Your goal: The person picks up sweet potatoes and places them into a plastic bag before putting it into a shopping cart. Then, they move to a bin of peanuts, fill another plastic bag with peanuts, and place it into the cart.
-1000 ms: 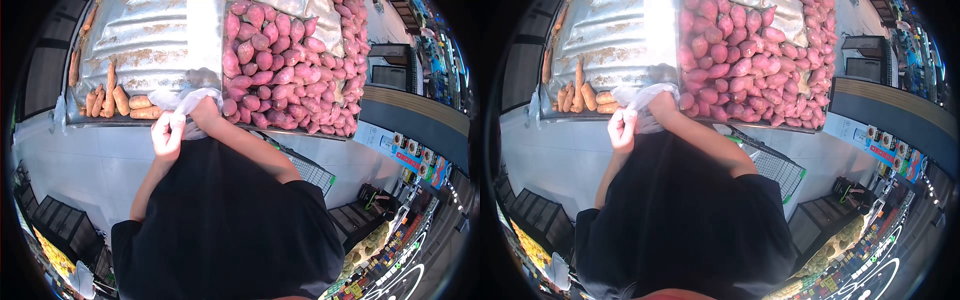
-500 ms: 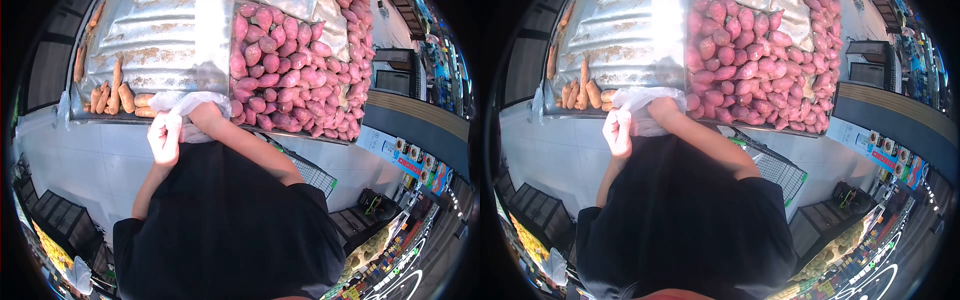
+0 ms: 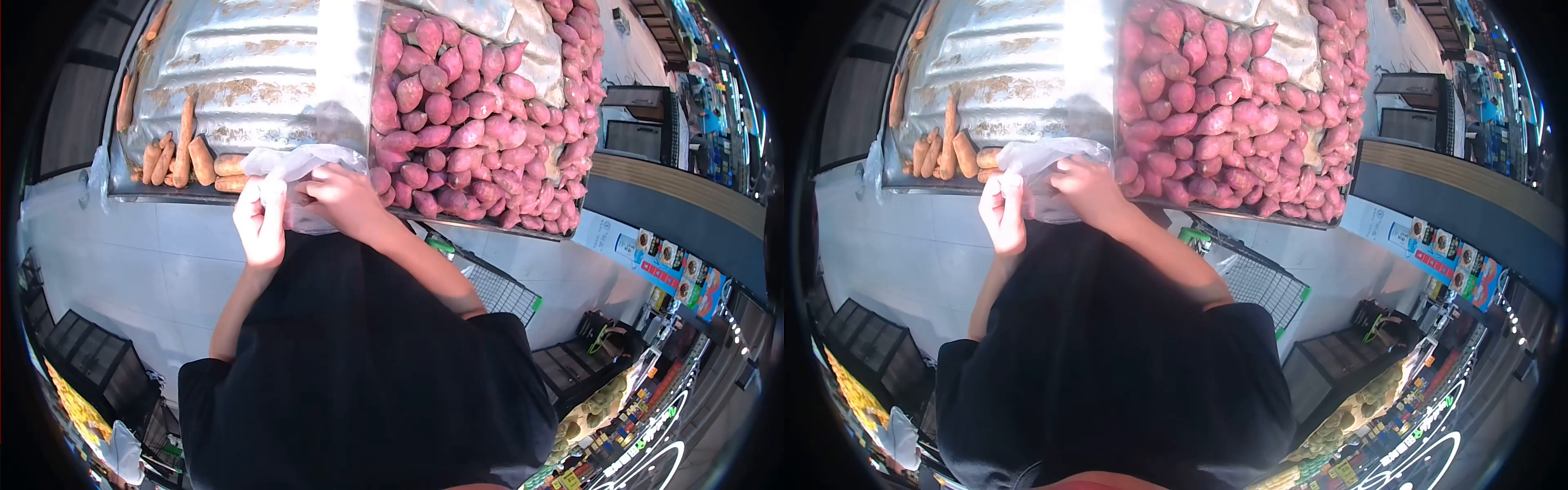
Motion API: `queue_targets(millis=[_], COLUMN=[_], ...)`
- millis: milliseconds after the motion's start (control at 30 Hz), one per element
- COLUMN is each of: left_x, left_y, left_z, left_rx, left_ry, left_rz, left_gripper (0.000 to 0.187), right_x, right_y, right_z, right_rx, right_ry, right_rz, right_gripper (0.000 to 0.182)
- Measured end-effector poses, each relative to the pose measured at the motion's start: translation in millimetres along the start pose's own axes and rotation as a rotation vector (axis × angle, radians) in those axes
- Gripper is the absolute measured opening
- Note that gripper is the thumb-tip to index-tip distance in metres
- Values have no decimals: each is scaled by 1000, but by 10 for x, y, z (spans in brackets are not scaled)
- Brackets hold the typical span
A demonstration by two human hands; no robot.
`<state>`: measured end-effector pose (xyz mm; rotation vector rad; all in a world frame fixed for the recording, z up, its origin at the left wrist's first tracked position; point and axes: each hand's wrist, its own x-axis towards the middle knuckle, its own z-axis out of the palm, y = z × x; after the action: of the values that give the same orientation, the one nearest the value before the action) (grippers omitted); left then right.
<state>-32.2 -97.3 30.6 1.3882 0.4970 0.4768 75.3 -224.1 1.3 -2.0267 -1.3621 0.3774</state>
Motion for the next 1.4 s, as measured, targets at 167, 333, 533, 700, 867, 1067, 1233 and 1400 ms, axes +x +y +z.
queue_targets(millis=[167, 333, 533, 700, 867, 1067, 1233, 1400], left_x=[21, 31, 19, 9, 23, -10, -70, -86], left_y=[22, 12, -16, -10, 56, 38, -30, -28], left_z=[43, 68, -5, 17, 69, 40, 43, 31], left_rx=[-94, -77, -14, -3, -55, -74, -66, -24], left_ry=[28, -17, -64, -41, 13, -59, -189, -158], left_rz=[-28, 10, 11, 4, -31, 28, 143, 141], left_gripper=[12, 11, 14, 14, 13, 8, 8, 12], right_x=[-164, -231, -183, -48, 29, 181, 119, 181], right_y=[94, 1242, 1547, 1306, 483, 369, 685, 857], right_z=[-869, -1426, -1431, -1297, -564, 678, 1228, 1606], right_rx=[474, 353, 219, -48, 343, 43, -45, -63], right_ry=[446, 879, 636, 742, 883, 281, -4, 57], right_rz=[393, 391, 538, 504, 71, -4, 217, 145], right_gripper=[22, 21, 15, 19, 16, 16, 24, 25])
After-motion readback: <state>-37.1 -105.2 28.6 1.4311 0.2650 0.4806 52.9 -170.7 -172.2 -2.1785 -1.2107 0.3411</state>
